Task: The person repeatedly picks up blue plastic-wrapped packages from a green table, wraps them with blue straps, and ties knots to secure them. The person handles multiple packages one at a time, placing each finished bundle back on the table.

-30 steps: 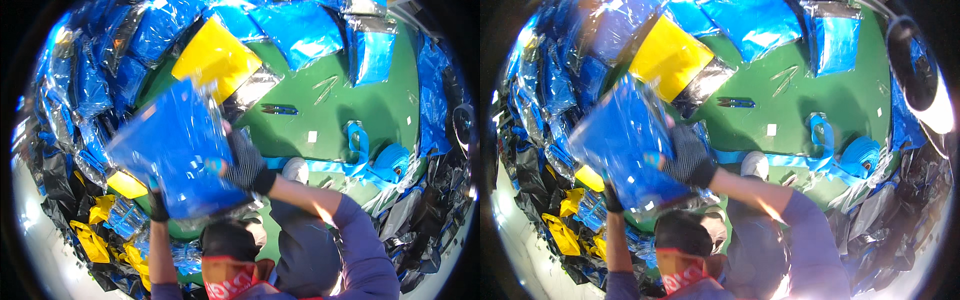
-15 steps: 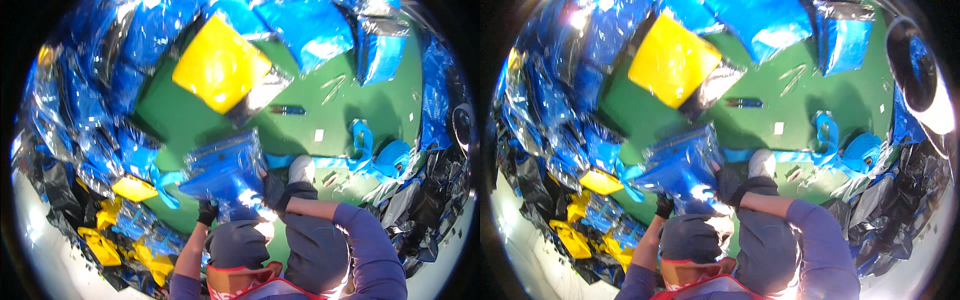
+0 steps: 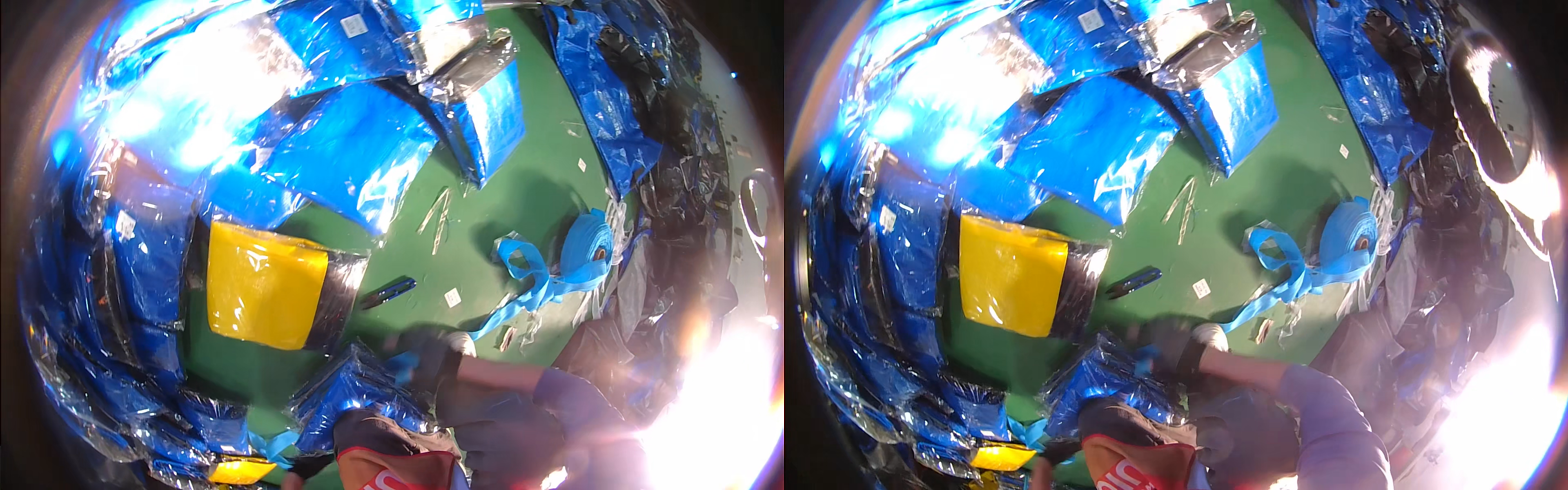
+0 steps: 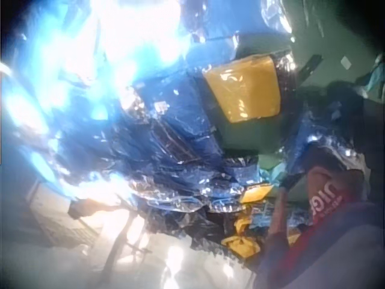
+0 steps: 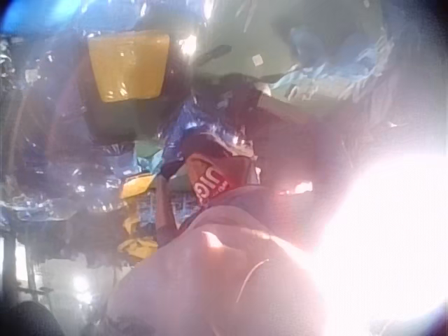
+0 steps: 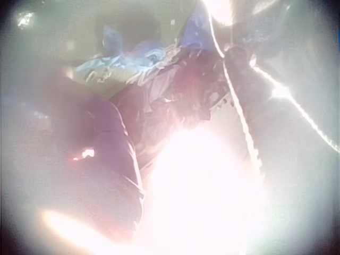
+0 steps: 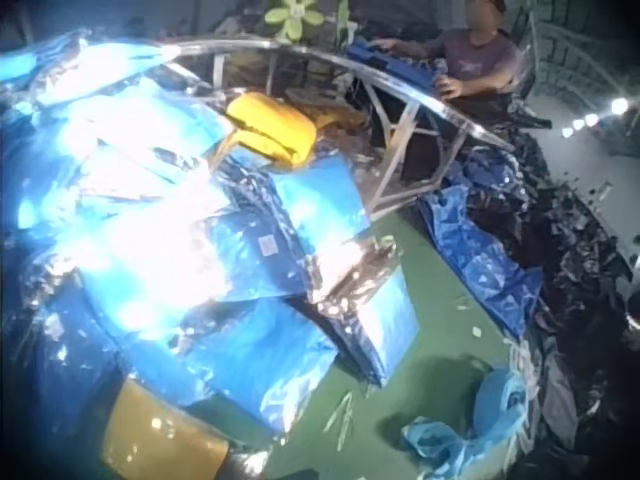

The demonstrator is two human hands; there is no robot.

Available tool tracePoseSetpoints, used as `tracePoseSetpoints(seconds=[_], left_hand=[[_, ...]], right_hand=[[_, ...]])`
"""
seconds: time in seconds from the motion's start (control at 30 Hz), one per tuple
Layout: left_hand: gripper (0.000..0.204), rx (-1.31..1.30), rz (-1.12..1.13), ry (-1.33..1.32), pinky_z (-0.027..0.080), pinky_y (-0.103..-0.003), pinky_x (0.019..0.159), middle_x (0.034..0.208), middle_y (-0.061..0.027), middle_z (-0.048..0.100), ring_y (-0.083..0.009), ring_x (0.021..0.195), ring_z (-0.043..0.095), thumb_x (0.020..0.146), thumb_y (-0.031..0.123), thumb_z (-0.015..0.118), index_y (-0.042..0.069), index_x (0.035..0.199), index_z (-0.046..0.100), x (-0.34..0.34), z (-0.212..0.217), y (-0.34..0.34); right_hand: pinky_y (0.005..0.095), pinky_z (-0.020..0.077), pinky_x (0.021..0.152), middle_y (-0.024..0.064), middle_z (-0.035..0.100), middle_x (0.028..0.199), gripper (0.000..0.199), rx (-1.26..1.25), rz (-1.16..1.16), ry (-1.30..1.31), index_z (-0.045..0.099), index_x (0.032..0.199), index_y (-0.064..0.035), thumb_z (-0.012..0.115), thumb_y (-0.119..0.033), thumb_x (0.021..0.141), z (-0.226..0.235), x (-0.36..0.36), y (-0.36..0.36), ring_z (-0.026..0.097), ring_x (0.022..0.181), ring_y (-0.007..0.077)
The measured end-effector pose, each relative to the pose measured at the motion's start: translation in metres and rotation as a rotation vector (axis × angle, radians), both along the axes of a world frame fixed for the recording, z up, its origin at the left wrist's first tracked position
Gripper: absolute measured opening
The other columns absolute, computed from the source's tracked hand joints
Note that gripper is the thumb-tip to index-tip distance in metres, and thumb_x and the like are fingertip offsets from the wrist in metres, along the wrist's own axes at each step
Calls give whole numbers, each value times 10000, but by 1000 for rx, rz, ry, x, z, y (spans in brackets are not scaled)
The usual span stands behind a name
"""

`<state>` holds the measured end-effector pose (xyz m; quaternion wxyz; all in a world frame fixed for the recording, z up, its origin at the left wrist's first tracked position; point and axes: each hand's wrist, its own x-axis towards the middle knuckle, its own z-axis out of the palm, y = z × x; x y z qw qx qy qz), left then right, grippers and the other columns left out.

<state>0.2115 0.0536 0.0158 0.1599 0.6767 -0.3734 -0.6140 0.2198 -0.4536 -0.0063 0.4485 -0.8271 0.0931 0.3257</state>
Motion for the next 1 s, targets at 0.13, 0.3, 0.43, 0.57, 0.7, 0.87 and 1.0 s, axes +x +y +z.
tracePoseSetpoints(seconds=[0.13,0.3,0.43,0.57,0.7,0.87,1.0], left_hand=[[199,142,223,-466,477,-341,679,865,-122,632,-251,760,610,857,209,482,63,941,589,184,66,-103],[343,-433,367,-910,392,-376,914,1124,-186,557,-319,1052,528,861,151,475,-5,1166,493,353,66,-349],[525,-393,385,-939,391,-374,899,1139,-150,536,-289,1022,514,810,348,600,38,1214,468,422,-25,-482],[613,-58,572,-243,402,-341,878,1069,-131,594,-237,993,542,713,468,677,76,1168,555,398,-70,-495],[675,-384,613,-139,374,-377,932,1154,-125,560,-256,1058,512,714,425,669,63,1243,458,305,-64,-459],[497,-469,1048,297,332,-417,993,1244,-125,485,-258,1170,440,887,371,471,83,1288,411,268,-48,-454],[368,-106,981,194,400,-377,886,1105,-135,560,-235,1021,524,908,293,472,28,1161,504,262,-34,-464]], right_hand=[[430,454,823,229,433,1236,664,-714,-698,-590,346,1304,-19,633,-228,744,-17,81,-200,482,1051,426],[309,353,929,129,409,1310,796,8,-907,-477,249,1361,-22,634,-425,793,-27,182,-402,452,1066,197],[236,423,704,24,586,859,532,74,-744,-250,507,1131,-37,673,-387,766,5,201,-410,528,808,125],[258,466,623,69,587,935,592,84,-789,-529,466,1152,-28,712,-347,718,74,144,-342,548,769,121],[345,448,763,104,553,1032,362,-81,-880,-728,527,1085,-61,647,-169,761,129,71,-272,550,892,221],[418,423,793,132,574,1118,248,-493,-88,-945,625,969,-190,635,-111,734,100,53,-223,522,1006,325],[402,390,925,145,511,1196,324,64,-388,-984,541,1050,-141,580,-4,759,44,52,-182,487,1077,326]])
